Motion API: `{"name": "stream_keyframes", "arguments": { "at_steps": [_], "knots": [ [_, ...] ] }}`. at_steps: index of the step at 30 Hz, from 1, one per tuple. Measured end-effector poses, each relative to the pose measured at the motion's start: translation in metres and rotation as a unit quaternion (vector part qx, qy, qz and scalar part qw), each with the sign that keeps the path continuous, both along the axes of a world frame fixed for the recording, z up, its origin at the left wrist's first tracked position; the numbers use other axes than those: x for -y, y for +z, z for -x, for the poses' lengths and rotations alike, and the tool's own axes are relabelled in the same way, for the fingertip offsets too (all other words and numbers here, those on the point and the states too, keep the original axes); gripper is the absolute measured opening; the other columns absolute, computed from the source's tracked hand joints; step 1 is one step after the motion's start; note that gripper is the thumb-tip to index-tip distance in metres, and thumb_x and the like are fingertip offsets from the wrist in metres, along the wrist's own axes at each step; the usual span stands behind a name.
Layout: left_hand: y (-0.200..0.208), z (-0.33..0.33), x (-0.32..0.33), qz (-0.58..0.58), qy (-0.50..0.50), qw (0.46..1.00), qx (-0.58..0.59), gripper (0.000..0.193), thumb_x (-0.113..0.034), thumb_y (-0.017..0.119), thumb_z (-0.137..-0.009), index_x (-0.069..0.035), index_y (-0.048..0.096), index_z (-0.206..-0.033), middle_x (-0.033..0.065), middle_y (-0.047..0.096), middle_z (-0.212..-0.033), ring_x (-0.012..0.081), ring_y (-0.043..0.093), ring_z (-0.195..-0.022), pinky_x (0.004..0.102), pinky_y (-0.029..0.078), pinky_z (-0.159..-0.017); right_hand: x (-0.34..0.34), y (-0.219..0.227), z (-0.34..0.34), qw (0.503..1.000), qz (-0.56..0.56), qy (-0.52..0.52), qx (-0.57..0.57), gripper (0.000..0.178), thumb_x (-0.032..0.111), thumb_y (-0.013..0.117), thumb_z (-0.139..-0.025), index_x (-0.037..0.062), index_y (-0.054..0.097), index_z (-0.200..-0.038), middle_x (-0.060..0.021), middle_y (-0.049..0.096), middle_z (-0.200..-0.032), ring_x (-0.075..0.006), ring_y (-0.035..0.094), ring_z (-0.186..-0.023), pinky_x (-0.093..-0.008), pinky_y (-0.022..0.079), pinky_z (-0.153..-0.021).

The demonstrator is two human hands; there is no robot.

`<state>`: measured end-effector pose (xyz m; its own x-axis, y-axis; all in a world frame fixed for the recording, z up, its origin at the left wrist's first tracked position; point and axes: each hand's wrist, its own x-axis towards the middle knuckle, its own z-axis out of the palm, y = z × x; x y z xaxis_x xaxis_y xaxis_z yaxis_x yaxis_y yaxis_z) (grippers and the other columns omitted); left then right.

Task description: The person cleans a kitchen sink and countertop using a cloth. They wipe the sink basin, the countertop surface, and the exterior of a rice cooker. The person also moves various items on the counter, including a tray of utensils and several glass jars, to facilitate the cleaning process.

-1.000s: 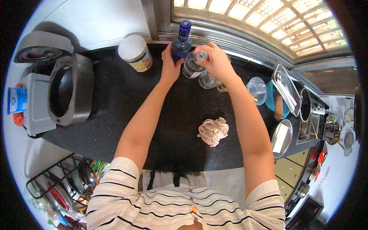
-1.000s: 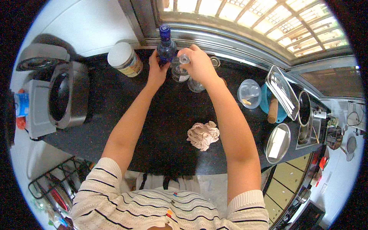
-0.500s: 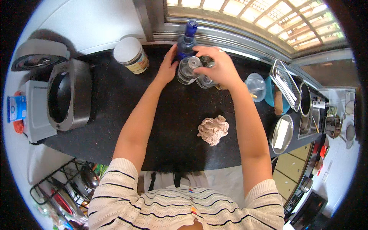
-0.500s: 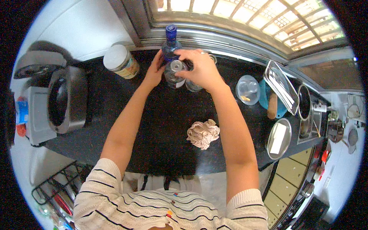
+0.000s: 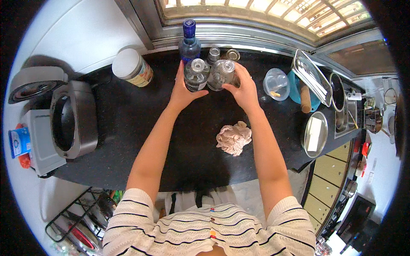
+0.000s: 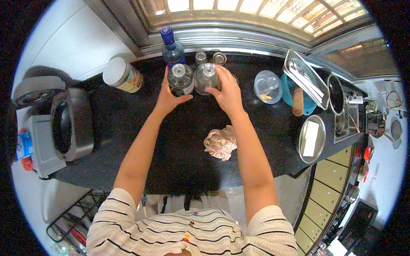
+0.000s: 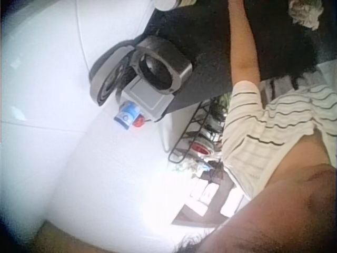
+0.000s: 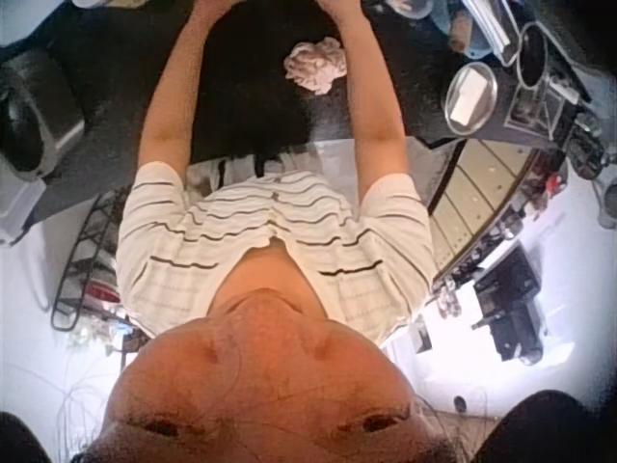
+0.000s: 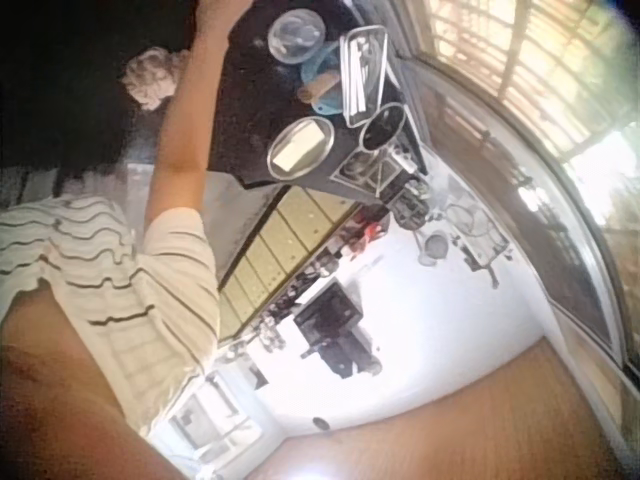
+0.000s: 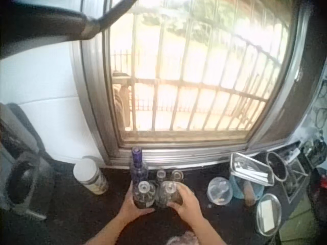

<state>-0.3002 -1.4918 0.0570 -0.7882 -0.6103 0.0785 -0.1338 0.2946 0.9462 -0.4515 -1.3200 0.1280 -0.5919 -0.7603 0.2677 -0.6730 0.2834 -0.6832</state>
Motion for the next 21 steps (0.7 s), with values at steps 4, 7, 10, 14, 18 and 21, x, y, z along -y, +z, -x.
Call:
{"name": "stream_keyframes", "arguments": {
  "at_steps": [4, 7, 10, 14, 18, 21],
  "knots": [
    [-0.006, 0.005, -0.005, 0.015, 0.054, 0.998, 0.004, 0.115, -0.024, 0.090, -0.065, -0.002, 0.020, -0.154, 0.0216, 0.035, -0.152, 0.0339, 0.036, -0.140, 0.0406, 0.033, -0.114, 0.003, 0.002, 0.003, 1.000, 0.024, 0.015, 0.013, 0.074, 0.005, 0.082, -0.069, 0.0059, 0.050, -0.136, -0.0139, 0.054, -0.137, -0.0350, 0.053, -0.124, -0.0407, 0.046, -0.101],
    [-0.014, 0.003, -0.001, 0.018, 0.051, 0.998, -0.018, 0.110, -0.022, 0.090, -0.067, -0.002, 0.023, -0.152, 0.0219, 0.036, -0.151, 0.0340, 0.038, -0.139, 0.0410, 0.034, -0.113, 0.008, -0.003, 0.006, 0.999, 0.046, 0.022, 0.002, 0.074, 0.005, 0.082, -0.070, 0.0063, 0.050, -0.137, -0.0132, 0.053, -0.138, -0.0346, 0.053, -0.124, -0.0406, 0.047, -0.100],
    [-0.012, 0.004, -0.003, 0.048, 0.044, 0.998, 0.006, 0.109, -0.019, 0.089, -0.067, -0.003, 0.023, -0.153, 0.0218, 0.038, -0.149, 0.0328, 0.041, -0.137, 0.0414, 0.036, -0.112, 0.010, -0.006, 0.011, 0.999, 0.046, 0.017, -0.001, 0.075, 0.005, 0.081, -0.071, 0.0079, 0.049, -0.138, -0.0129, 0.051, -0.140, -0.0344, 0.054, -0.124, -0.0404, 0.048, -0.099],
    [-0.008, 0.007, -0.003, -0.039, 0.036, 0.998, -0.016, 0.110, -0.017, 0.088, -0.067, -0.004, 0.020, -0.153, 0.0208, 0.037, -0.149, 0.0312, 0.043, -0.135, 0.0417, 0.039, -0.110, 0.013, -0.011, 0.018, 0.999, 0.043, 0.018, 0.004, 0.073, 0.005, 0.080, -0.074, 0.0092, 0.048, -0.140, -0.0124, 0.049, -0.142, -0.0339, 0.054, -0.123, -0.0397, 0.047, -0.099],
    [-0.019, 0.002, 0.001, 0.010, 0.076, 0.997, -0.018, 0.112, -0.014, 0.088, -0.067, -0.004, 0.018, -0.153, 0.0205, 0.034, -0.150, 0.0319, 0.038, -0.137, 0.0420, 0.035, -0.112, 0.009, -0.003, 0.007, 0.998, 0.057, -0.007, 0.025, 0.066, 0.007, 0.078, -0.078, 0.0068, 0.050, -0.138, -0.0126, 0.050, -0.137, -0.0329, 0.056, -0.114, -0.0388, 0.045, -0.099],
    [0.003, -0.002, -0.022, 0.194, 0.207, 0.959, 0.008, 0.100, -0.016, 0.086, -0.069, -0.004, 0.027, -0.148, 0.0207, 0.041, -0.141, 0.0351, 0.038, -0.133, 0.0472, 0.031, -0.112, -0.031, 0.001, -0.015, 0.989, 0.105, -0.081, -0.058, 0.059, 0.011, 0.076, -0.079, 0.0074, 0.053, -0.133, -0.0170, 0.053, -0.127, -0.0372, 0.053, -0.117, -0.0414, 0.043, -0.100]
  ]
}}
